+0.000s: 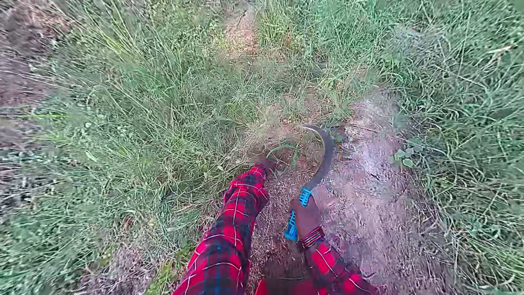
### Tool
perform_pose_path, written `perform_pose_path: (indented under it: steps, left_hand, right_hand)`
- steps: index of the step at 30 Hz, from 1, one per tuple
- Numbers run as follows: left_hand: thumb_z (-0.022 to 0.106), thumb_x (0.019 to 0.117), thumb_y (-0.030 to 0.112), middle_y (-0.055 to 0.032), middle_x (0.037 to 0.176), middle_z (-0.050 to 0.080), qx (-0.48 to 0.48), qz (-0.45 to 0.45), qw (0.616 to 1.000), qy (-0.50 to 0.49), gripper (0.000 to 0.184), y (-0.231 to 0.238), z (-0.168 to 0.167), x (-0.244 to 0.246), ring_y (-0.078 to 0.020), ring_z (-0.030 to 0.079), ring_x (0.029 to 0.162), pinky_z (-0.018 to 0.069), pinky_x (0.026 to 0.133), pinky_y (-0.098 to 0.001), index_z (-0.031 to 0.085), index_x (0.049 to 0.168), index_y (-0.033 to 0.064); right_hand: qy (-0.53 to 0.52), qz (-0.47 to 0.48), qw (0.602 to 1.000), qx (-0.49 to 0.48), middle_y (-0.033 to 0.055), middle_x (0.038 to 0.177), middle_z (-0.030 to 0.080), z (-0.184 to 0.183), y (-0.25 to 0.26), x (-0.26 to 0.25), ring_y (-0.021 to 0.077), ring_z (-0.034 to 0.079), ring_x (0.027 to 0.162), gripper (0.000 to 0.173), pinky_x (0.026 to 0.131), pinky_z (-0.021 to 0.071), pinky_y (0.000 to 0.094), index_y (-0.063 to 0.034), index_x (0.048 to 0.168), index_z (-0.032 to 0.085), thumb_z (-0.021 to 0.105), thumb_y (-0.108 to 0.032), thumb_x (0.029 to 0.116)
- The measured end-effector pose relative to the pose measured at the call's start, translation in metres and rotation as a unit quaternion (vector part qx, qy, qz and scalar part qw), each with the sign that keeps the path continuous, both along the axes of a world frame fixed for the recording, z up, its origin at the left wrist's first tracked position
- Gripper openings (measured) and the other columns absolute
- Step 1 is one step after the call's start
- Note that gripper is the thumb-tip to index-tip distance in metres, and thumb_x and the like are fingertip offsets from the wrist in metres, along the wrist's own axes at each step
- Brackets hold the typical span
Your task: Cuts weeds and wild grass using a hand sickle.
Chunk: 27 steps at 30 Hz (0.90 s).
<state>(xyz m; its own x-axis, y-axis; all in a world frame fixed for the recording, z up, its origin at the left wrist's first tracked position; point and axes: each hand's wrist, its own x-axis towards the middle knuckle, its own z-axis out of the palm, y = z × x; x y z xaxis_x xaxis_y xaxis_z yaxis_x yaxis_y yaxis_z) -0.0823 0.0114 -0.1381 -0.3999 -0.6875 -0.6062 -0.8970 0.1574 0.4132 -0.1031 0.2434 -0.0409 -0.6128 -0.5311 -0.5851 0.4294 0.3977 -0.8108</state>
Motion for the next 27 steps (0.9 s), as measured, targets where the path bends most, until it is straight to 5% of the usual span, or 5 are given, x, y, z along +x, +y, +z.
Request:
perform_pose_path:
  steps: [5,7,18,22,27]
  left_hand:
    - [0.048,0.1103,0.037,-0.0312,0.145,0.055,-0.008,-0.048,0.999,0.003,0.055,-0.01,-0.045,0.014,-0.0463,0.051,0.138,0.0369,0.117,-0.0627,0.052,0.146,-0.0034]
    - [0.052,0.1081,0.04,-0.0366,0.126,0.064,-0.074,-0.037,0.995,0.053,0.057,0.007,-0.03,0.024,-0.0505,0.062,0.122,0.0457,0.106,-0.0655,0.062,0.128,-0.0121]
    - [0.041,0.1118,0.019,-0.0348,0.144,0.053,-0.046,-0.014,0.992,-0.119,0.044,0.012,0.023,0.148,-0.048,0.049,0.14,0.034,0.118,-0.0621,0.05,0.146,-0.0085]
    - [0.035,0.1144,0.018,-0.0265,0.157,0.044,0.012,0.169,0.985,-0.043,0.045,0.02,0.068,0.201,-0.0361,0.041,0.149,0.0288,0.123,-0.0467,0.042,0.152,-0.0074]
    - [0.03,0.1157,0.025,-0.0245,0.146,0.057,-0.003,0.301,0.945,0.129,0.048,0.025,0.055,0.281,-0.0321,0.06,0.131,0.0478,0.11,-0.0437,0.043,0.15,-0.0055]
  right_hand:
    - [-0.005,0.006,1.0,-0.001,0.0086,0.074,0.059,0.012,0.006,0.002,0.0133,0.06,0.051,0.044,0.051,0.0552,0.0285,0.0062,0.136,0.042,0.059,-0.005,0.0969]
    - [-0.01,0.013,1.0,-0.009,0.0088,0.075,0.058,0.015,0.007,0.002,0.0132,0.06,0.051,0.044,0.051,0.0547,0.0283,0.0062,0.136,0.042,0.059,-0.004,0.0968]
    - [-0.035,0.159,0.985,0.051,0.016,0.095,0.061,-0.014,0.009,0.004,0.0191,0.064,0.067,0.05,0.065,0.0574,0.0349,0.0042,0.146,0.036,0.056,-0.012,0.1033]
    - [-0.167,0.309,0.93,0.11,0.0169,0.103,0.061,-0.023,0.016,0.052,0.0198,0.064,0.077,0.042,0.075,0.056,0.0357,0.0061,0.142,0.041,0.05,-0.019,0.1092]
    - [0.029,0.563,0.815,0.136,0.027,0.135,0.06,0.01,0.025,0.079,0.0373,0.062,0.122,0.059,0.102,0.0491,0.0553,0.0032,0.148,0.042,0.063,-0.024,0.0994]
